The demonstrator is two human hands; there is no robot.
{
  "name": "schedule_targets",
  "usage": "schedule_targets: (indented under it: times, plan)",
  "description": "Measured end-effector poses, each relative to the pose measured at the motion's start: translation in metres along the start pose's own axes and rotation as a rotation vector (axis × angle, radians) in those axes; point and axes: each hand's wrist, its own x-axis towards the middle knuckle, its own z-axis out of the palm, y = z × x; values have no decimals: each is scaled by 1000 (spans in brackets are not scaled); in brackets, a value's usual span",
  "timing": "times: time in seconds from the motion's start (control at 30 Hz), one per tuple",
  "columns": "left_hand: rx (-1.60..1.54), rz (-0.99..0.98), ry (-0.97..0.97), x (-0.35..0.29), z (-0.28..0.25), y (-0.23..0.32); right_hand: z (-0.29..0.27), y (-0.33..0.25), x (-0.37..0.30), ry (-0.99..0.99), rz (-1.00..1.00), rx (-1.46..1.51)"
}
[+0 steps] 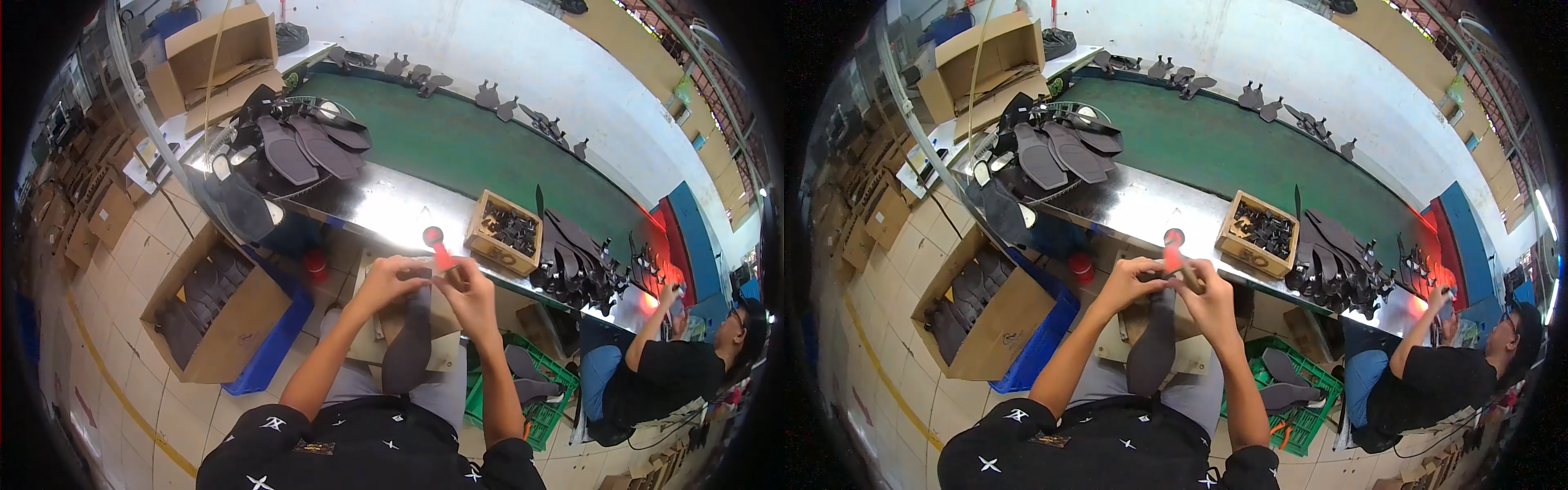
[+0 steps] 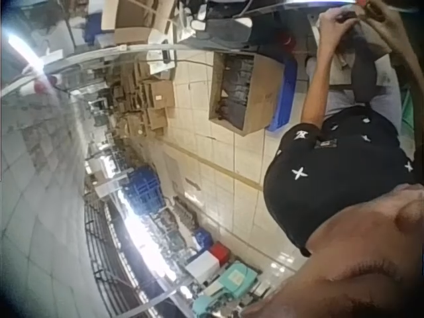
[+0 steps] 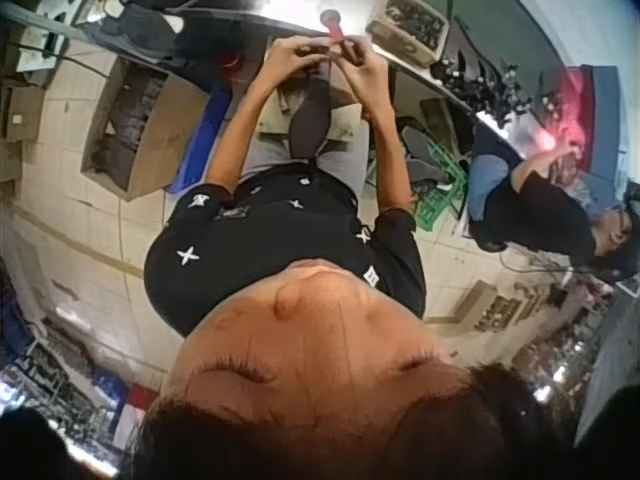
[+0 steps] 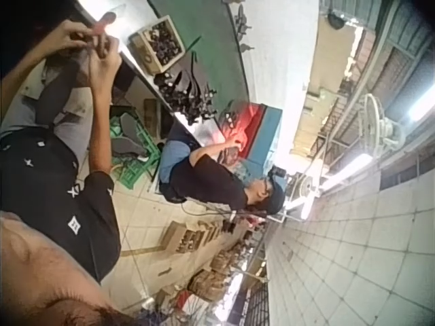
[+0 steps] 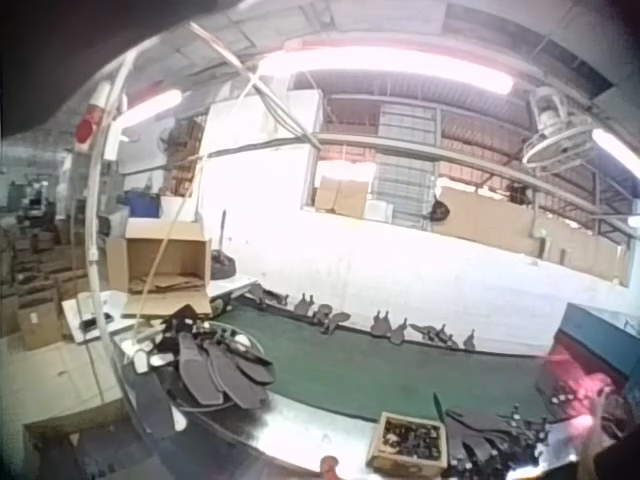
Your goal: Assembling shoe components by hammering nails and trimming excess material.
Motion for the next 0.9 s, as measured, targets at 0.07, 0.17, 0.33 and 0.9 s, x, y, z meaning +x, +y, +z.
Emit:
schedule_targets:
  times: [0.07, 0.17, 0.33, 0.9]
  plan:
    - [3, 57, -63, 1, -4, -3, -4, -17, -14, 66, 269, 329]
    - [26, 91, -51, 2, -3, -11, -18, -36, -38, -11, 365, 149]
    - [2, 88, -66, 4, -4, -15, -19, -58, -54, 34, 58, -167]
    - [626, 59, -106, -8, -6, -16, -16, -51, -31, 44, -96, -294]
